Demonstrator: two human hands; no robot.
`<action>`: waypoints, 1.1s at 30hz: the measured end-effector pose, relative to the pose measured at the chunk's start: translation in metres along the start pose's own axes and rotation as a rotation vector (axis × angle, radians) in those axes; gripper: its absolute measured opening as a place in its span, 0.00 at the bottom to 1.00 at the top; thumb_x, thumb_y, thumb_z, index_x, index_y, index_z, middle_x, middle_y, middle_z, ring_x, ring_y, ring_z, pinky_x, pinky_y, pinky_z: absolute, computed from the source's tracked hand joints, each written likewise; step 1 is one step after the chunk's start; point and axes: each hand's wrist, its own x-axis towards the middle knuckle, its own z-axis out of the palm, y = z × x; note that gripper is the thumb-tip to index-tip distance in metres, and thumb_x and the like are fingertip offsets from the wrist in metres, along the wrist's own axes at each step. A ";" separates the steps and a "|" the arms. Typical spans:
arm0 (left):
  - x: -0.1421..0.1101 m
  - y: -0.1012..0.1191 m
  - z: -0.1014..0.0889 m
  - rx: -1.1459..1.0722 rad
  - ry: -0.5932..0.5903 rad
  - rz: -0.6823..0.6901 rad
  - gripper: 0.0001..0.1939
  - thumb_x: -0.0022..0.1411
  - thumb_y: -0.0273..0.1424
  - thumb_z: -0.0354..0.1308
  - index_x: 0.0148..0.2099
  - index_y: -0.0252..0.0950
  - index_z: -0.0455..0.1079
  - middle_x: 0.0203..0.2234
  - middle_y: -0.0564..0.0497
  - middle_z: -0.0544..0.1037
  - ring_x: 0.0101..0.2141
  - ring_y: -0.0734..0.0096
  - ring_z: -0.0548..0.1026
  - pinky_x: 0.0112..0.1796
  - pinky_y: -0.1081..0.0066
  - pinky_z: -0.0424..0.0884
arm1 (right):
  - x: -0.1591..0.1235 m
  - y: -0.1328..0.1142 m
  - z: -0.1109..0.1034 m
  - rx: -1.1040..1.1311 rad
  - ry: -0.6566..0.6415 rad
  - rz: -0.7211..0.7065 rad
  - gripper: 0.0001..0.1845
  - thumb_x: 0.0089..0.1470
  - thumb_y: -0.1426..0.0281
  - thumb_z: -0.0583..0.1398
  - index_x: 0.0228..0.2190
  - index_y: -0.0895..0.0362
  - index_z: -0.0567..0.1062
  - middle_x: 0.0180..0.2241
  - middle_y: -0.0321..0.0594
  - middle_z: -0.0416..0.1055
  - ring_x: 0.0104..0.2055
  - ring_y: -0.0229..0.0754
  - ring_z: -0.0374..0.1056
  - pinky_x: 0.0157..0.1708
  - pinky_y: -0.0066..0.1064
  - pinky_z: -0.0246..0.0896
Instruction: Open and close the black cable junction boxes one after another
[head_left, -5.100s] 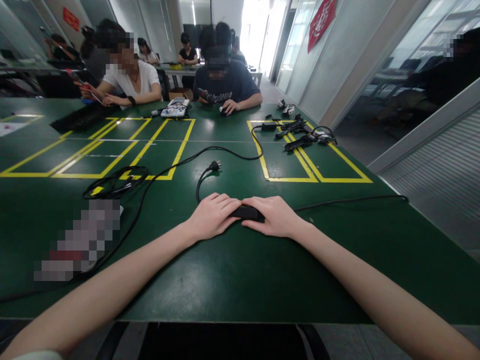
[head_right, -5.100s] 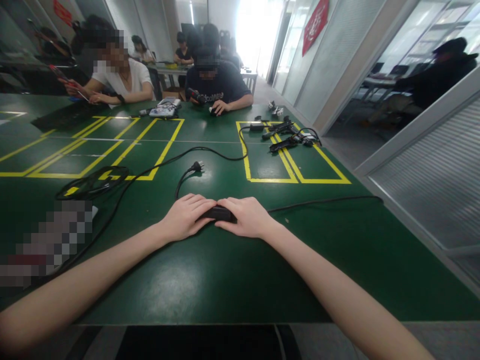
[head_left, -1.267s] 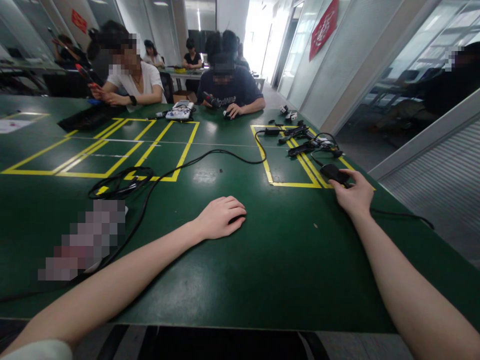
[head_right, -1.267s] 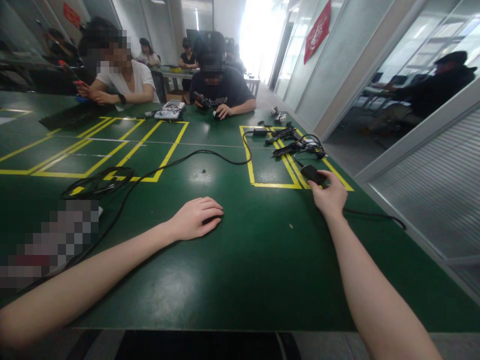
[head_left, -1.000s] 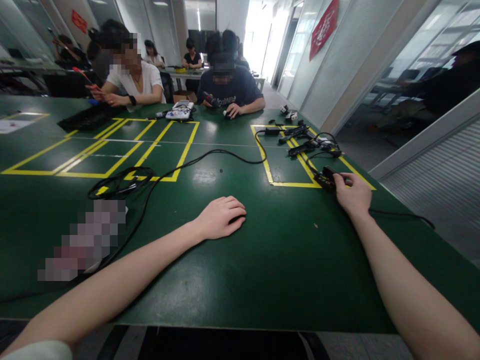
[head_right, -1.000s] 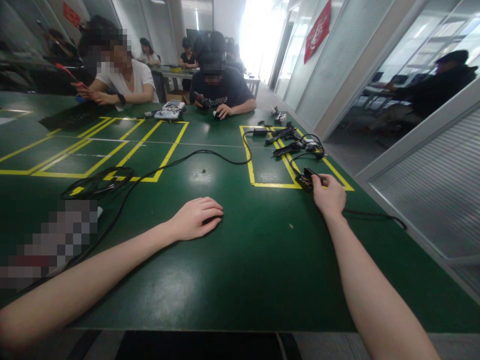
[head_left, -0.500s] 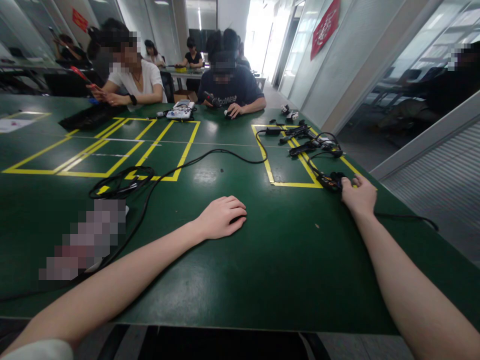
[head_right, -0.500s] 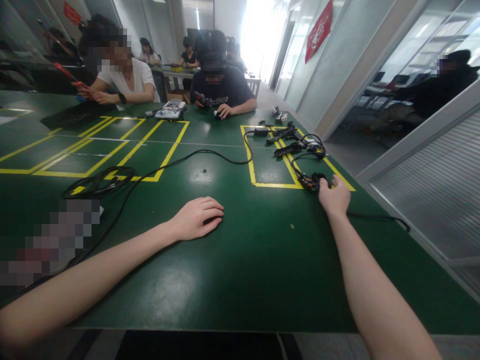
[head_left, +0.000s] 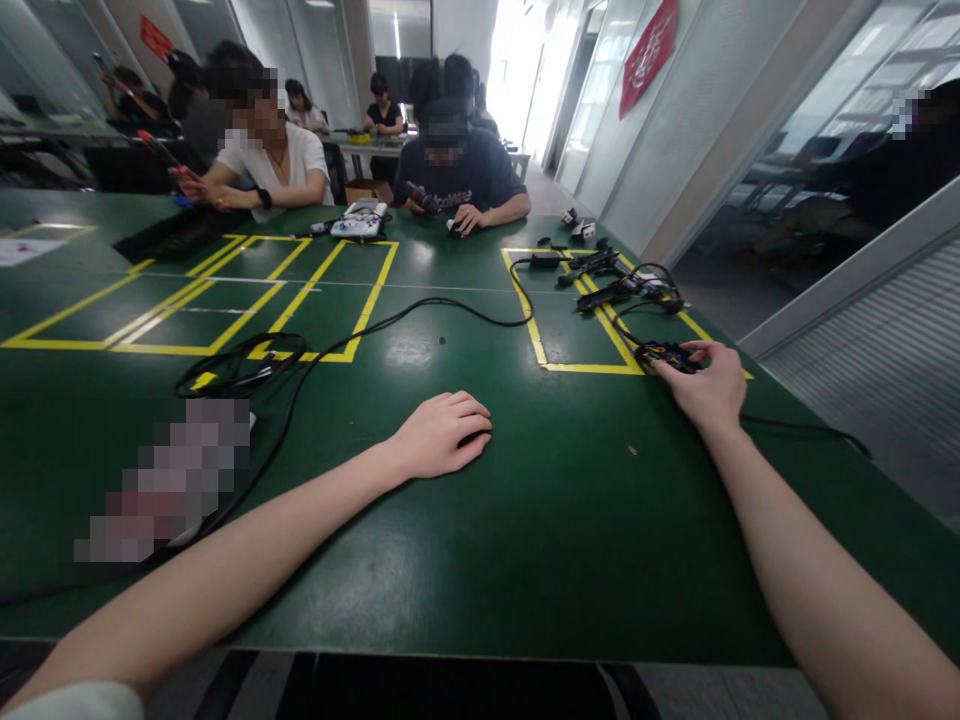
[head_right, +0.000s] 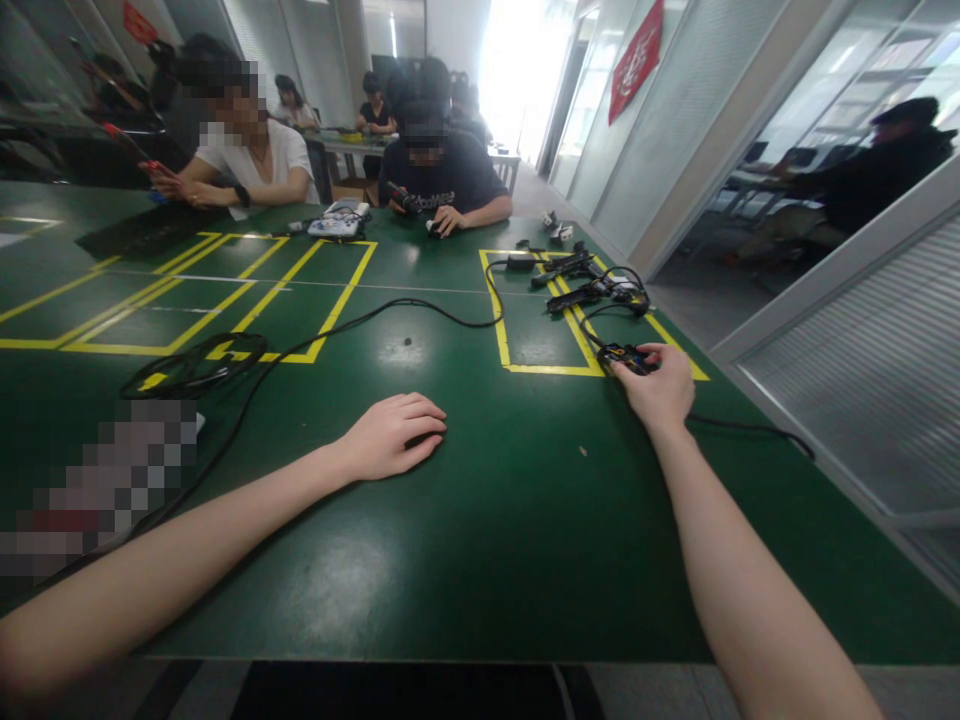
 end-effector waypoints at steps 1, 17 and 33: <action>0.000 0.000 0.000 0.000 0.003 0.002 0.13 0.74 0.33 0.52 0.46 0.35 0.78 0.45 0.46 0.83 0.46 0.63 0.79 0.47 0.63 0.75 | 0.000 0.001 0.000 -0.002 -0.014 0.000 0.14 0.46 0.64 0.68 0.34 0.53 0.72 0.36 0.42 0.72 0.41 0.51 0.67 0.38 0.38 0.58; 0.000 -0.001 0.001 0.004 -0.003 0.000 0.14 0.74 0.34 0.51 0.46 0.36 0.78 0.45 0.46 0.83 0.46 0.63 0.79 0.47 0.63 0.75 | 0.010 0.019 0.014 0.092 -0.075 -0.049 0.10 0.44 0.66 0.68 0.31 0.53 0.76 0.28 0.37 0.73 0.29 0.45 0.68 0.28 0.34 0.55; 0.000 -0.001 0.000 0.001 0.004 0.006 0.13 0.74 0.33 0.52 0.45 0.36 0.78 0.45 0.46 0.83 0.46 0.63 0.79 0.47 0.63 0.75 | 0.011 0.020 0.011 0.105 0.064 -0.110 0.18 0.48 0.65 0.67 0.42 0.59 0.81 0.28 0.41 0.72 0.32 0.48 0.69 0.37 0.40 0.63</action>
